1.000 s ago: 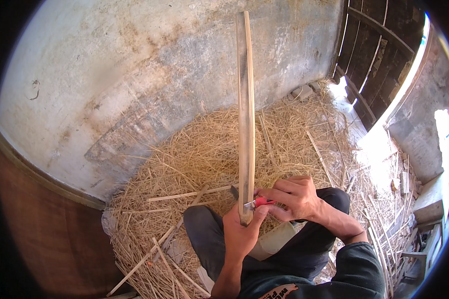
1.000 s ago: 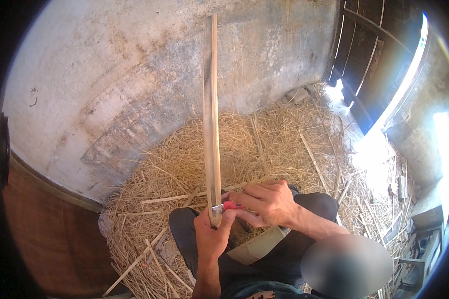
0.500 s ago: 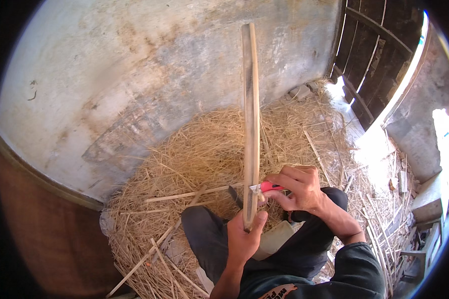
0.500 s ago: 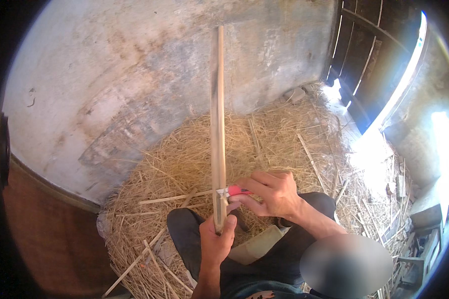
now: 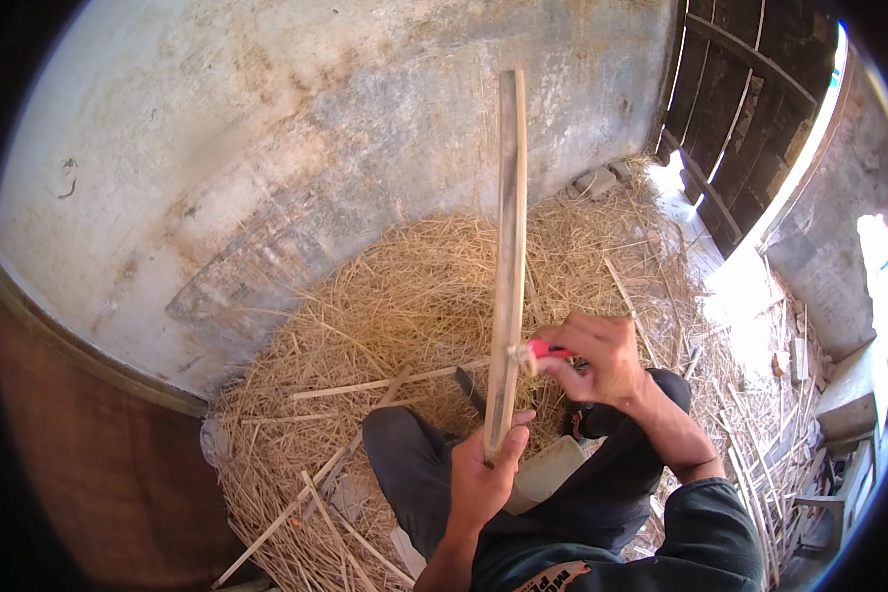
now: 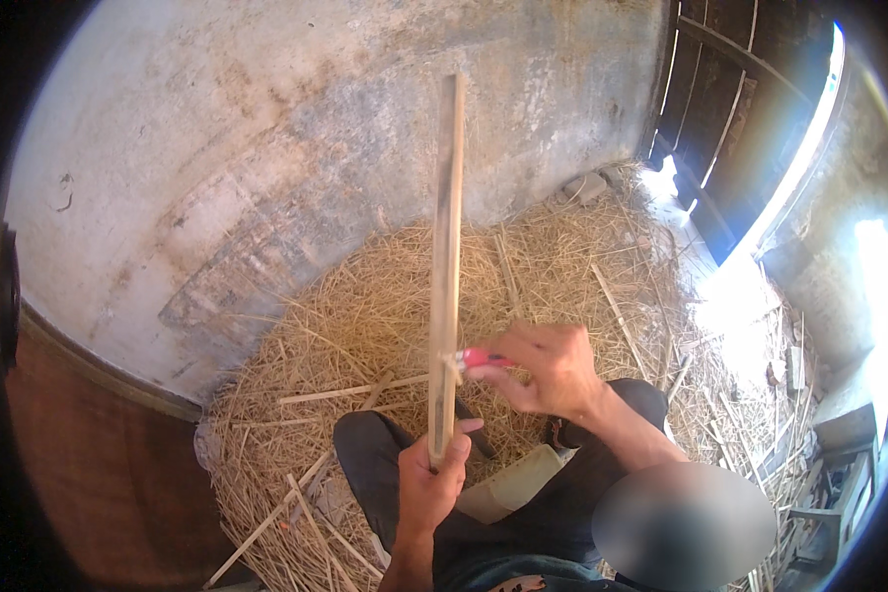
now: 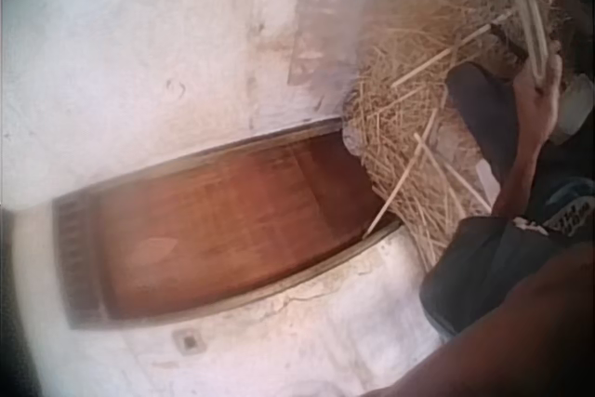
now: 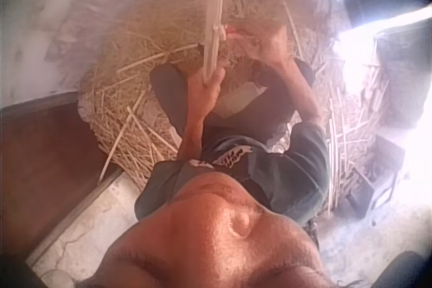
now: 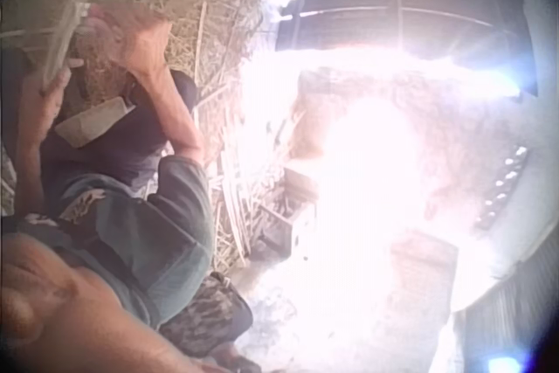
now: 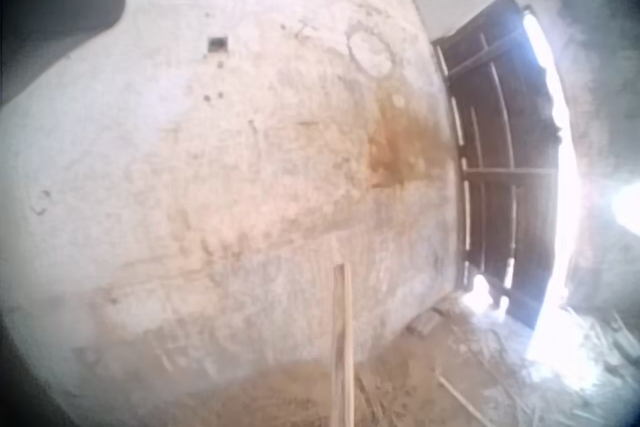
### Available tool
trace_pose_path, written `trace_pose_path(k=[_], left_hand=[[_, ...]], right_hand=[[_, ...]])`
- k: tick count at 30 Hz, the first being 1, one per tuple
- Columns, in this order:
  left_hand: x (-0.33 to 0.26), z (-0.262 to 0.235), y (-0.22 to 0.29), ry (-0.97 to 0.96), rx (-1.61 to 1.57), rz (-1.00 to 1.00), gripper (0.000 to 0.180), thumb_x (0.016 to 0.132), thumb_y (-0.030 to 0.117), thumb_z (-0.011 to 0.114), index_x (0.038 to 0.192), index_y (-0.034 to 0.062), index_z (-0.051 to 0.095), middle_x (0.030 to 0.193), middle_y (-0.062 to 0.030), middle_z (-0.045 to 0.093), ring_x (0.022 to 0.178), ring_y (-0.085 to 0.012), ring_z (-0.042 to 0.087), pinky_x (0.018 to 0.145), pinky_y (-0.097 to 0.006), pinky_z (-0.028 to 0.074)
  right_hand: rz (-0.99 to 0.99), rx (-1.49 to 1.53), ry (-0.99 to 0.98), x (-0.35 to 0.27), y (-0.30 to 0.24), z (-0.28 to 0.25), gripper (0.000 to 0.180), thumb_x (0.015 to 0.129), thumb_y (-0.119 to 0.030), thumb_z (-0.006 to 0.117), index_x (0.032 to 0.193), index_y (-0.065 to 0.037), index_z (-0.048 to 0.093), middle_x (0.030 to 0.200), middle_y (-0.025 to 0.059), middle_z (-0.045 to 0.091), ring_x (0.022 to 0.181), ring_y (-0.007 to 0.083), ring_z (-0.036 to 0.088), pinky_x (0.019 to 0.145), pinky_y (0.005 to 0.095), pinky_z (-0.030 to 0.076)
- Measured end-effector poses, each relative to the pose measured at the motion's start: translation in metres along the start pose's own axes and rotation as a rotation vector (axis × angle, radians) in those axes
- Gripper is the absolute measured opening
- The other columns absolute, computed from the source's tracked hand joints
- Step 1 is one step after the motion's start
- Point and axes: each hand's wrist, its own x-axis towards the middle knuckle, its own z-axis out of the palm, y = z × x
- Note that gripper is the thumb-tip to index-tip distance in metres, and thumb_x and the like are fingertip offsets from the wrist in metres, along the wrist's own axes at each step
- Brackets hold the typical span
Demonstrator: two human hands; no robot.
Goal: The person sits on a bed of straw and uses a red utility knife to shave thin strips from a long, thin piece of wood. They hold the wood vertically and repeatedly scrape the blade along its length to remove the outer layer.
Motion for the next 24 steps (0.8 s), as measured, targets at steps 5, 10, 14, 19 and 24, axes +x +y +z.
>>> trace_pose_path(k=[5,10,14,19,24], left_hand=[[-0.019,0.003,-0.022,-0.121,0.013,-0.034,0.035,0.110,0.026,0.067,0.132,0.0003,0.073,0.070,0.0092,0.050,0.057,0.0005,0.041,0.051,-0.021,0.032],[-0.030,-0.005,-0.043,-0.215,0.030,-0.044,0.039,0.112,0.028,0.064,0.135,-0.0017,0.070,0.066,0.0094,0.047,0.054,0.0000,0.040,0.049,-0.022,0.032],[-0.022,-0.018,-0.030,-0.192,-0.010,-0.104,0.038,0.113,0.030,0.061,0.135,-0.0008,0.069,0.064,0.0092,0.043,0.052,-0.0008,0.037,0.048,-0.022,0.030],[-0.003,-0.033,-0.029,-0.199,-0.202,-0.189,0.031,0.114,0.031,0.058,0.114,0.0013,0.066,0.061,0.0084,0.036,0.047,-0.0024,0.030,0.043,-0.024,0.025],[0.007,-0.034,-0.031,-0.287,-0.367,-0.189,0.027,0.114,0.031,0.059,0.102,0.0068,0.058,0.063,0.0080,0.037,0.048,-0.0025,0.027,0.042,-0.024,0.023]], right_hand=[[0.202,-0.070,0.209,0.016,0.038,-0.018,0.017,0.091,-0.017,0.084,0.103,-0.006,0.083,0.080,0.0075,0.075,0.061,0.0151,0.067,0.054,0.0319,0.051],[0.605,0.020,0.285,0.016,0.086,-0.034,0.028,0.100,-0.027,0.077,0.107,-0.001,0.080,0.073,0.0073,0.068,0.060,0.0107,0.054,0.056,0.0309,0.042],[0.612,0.053,0.088,0.010,0.077,-0.025,0.035,0.105,-0.036,0.071,0.113,-0.002,0.078,0.069,0.0061,0.064,0.061,0.0123,0.053,0.059,0.0352,0.043],[0.527,0.239,-0.073,0.003,0.060,-0.008,0.039,0.104,-0.039,0.071,0.121,-0.004,0.074,0.079,0.0073,0.069,0.064,0.0131,0.057,0.061,0.0359,0.045],[0.476,0.656,-0.247,-0.003,0.032,0.012,0.049,0.102,-0.039,0.075,0.134,-0.003,0.070,0.096,0.0004,0.070,0.086,0.0085,0.059,0.076,0.0277,0.049]])
